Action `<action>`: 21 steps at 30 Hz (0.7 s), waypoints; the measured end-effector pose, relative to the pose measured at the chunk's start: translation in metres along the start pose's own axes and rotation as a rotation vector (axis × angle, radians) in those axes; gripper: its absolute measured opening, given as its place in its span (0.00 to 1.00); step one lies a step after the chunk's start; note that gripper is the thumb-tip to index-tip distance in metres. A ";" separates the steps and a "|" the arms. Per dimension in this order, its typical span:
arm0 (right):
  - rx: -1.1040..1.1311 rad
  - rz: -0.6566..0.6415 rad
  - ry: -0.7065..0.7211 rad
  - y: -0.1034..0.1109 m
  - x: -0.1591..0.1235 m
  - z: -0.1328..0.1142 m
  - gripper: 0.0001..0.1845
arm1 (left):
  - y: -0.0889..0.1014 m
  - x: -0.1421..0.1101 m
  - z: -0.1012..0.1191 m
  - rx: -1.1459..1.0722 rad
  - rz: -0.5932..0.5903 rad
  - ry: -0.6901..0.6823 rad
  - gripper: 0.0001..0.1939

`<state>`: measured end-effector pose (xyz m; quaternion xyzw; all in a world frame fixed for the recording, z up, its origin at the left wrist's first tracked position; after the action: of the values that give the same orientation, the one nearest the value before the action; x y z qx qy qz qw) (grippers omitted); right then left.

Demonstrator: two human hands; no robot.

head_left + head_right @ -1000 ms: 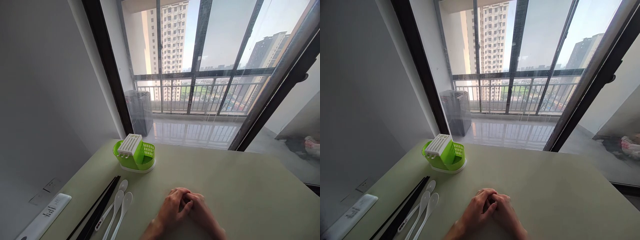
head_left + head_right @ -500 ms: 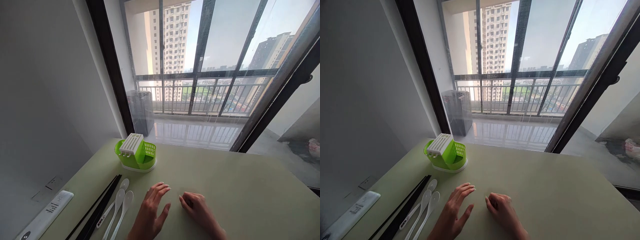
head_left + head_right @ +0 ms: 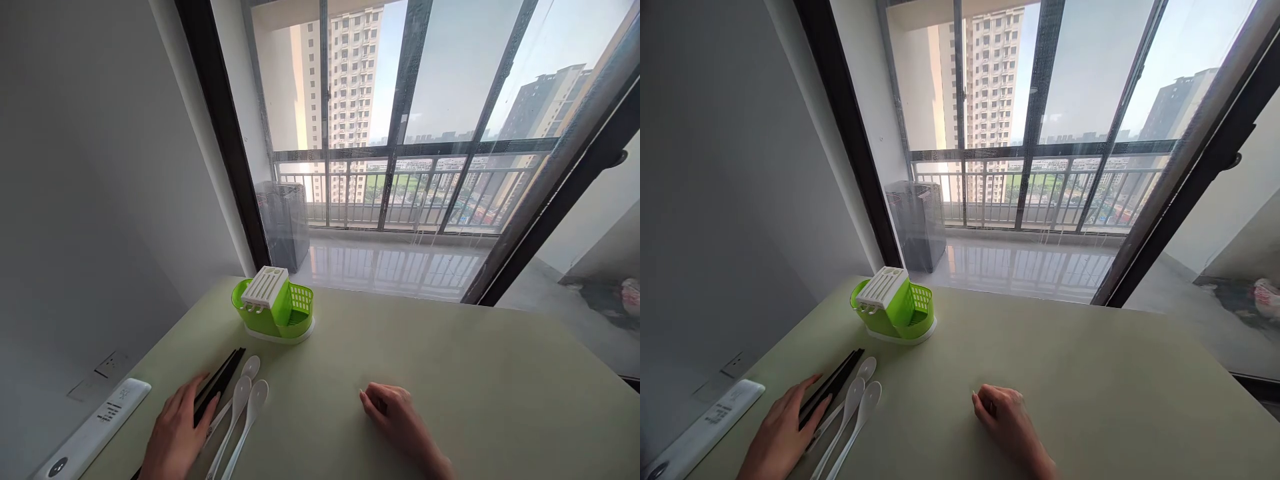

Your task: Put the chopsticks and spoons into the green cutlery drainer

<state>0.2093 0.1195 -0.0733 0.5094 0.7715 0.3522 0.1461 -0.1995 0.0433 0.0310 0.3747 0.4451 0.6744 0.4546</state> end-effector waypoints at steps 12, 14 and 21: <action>0.007 -0.002 -0.002 0.001 -0.001 0.001 0.25 | -0.008 0.001 -0.025 0.040 -0.188 0.163 0.33; 0.006 0.000 0.003 0.000 -0.001 0.002 0.25 | -0.011 0.003 -0.025 0.045 -0.213 0.172 0.35; 0.013 0.014 0.009 -0.001 0.000 0.004 0.24 | -0.015 0.006 -0.020 0.097 -0.249 0.197 0.30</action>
<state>0.2109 0.1206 -0.0774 0.5142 0.7708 0.3504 0.1366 -0.2154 0.0470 0.0111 0.2703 0.5626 0.6240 0.4701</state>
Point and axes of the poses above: each hand's wrist, its own x-axis towards the middle knuckle, its own y-axis out of the back of the hand, z = x × y, the point moved 7 cm from there along x, towards the middle knuckle, and after that the axes turned 10 degrees about -z, right-handed, at the moved point
